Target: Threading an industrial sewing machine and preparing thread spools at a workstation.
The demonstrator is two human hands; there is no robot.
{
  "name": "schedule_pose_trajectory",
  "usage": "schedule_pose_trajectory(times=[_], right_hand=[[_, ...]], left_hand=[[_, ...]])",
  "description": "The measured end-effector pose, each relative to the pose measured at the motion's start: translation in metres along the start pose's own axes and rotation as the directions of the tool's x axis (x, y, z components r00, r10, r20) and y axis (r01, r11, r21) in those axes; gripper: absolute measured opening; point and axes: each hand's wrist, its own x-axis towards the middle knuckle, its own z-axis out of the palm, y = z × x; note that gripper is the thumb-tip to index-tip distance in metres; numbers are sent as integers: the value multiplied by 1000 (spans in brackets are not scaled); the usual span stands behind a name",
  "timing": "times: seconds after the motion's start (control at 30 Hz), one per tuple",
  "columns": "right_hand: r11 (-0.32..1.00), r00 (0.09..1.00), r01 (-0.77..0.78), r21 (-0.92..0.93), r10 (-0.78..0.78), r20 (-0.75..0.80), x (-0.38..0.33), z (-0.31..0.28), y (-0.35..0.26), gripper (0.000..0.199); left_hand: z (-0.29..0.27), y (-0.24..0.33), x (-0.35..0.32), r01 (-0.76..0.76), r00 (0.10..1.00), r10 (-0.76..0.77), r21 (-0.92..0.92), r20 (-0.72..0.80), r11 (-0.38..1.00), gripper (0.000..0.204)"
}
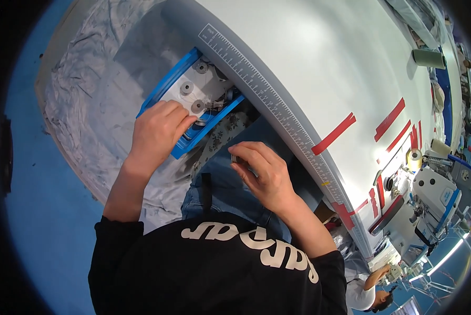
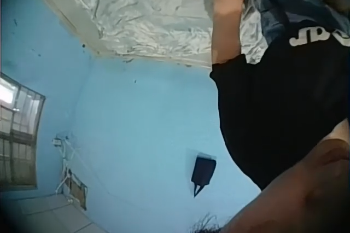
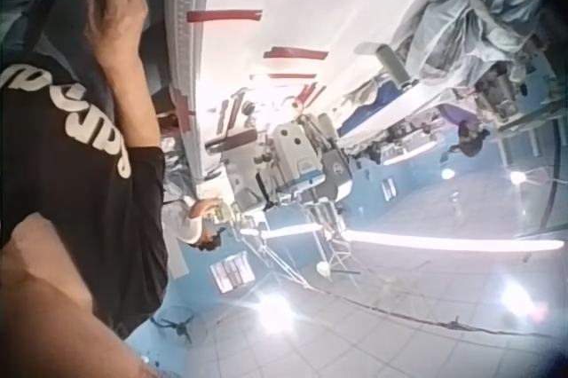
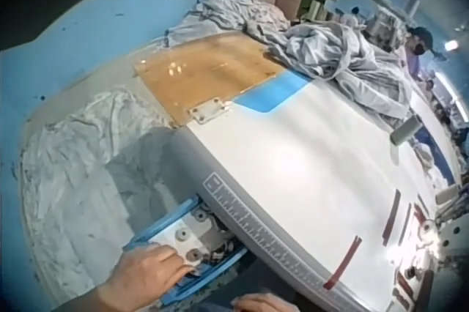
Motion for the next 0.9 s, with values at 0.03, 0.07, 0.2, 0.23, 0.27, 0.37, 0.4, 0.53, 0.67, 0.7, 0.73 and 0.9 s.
schedule_pose_trajectory(times=[0.03,0.07,0.2,0.23,0.27,0.37,0.4,0.53,0.67,0.7,0.73,0.9], right_hand=[[1000,1000,0,-2,0,7,-1,1,0,30],[1000,1000,-4,-3,4,4,-2,1,-1,30],[1000,1000,-21,-14,21,-20,-6,0,-3,30],[1000,1000,-22,-16,22,-23,-7,0,-4,30],[999,999,-35,-11,35,-19,-7,-1,-4,30],[999,999,-45,-10,44,-17,-10,0,-2,29],[999,999,-40,-13,40,-14,-10,1,-1,29],[999,999,-48,0,48,-3,-10,6,0,30],[1000,999,-28,2,28,27,-9,11,-2,30],[1000,999,-15,-2,15,40,-9,11,-3,30],[1000,999,-15,-2,15,42,-9,10,-4,30],[999,999,-42,14,42,-3,-15,9,-1,30]], left_hand=[[0,-1,-2,6,1000,-6,-3,-2,1000,15],[-1,-1,-2,26,1000,-26,-16,10,1000,15],[-3,-6,-14,28,998,-28,-1,55,1000,19],[-5,-7,-17,25,998,-25,-2,55,1000,19],[-7,-9,-21,33,998,-33,-1,55,999,19],[-13,-11,-29,71,994,-69,-18,87,997,17],[-15,-11,-29,103,988,-99,-35,119,994,15],[-13,-8,-12,118,991,-123,-93,-49,989,11],[6,-12,25,-92,974,92,11,-209,996,21],[10,-12,31,-128,965,148,101,-217,987,25],[12,-9,35,-127,965,146,100,-217,987,25],[12,-5,42,-5,999,18,302,-40,953,22]])
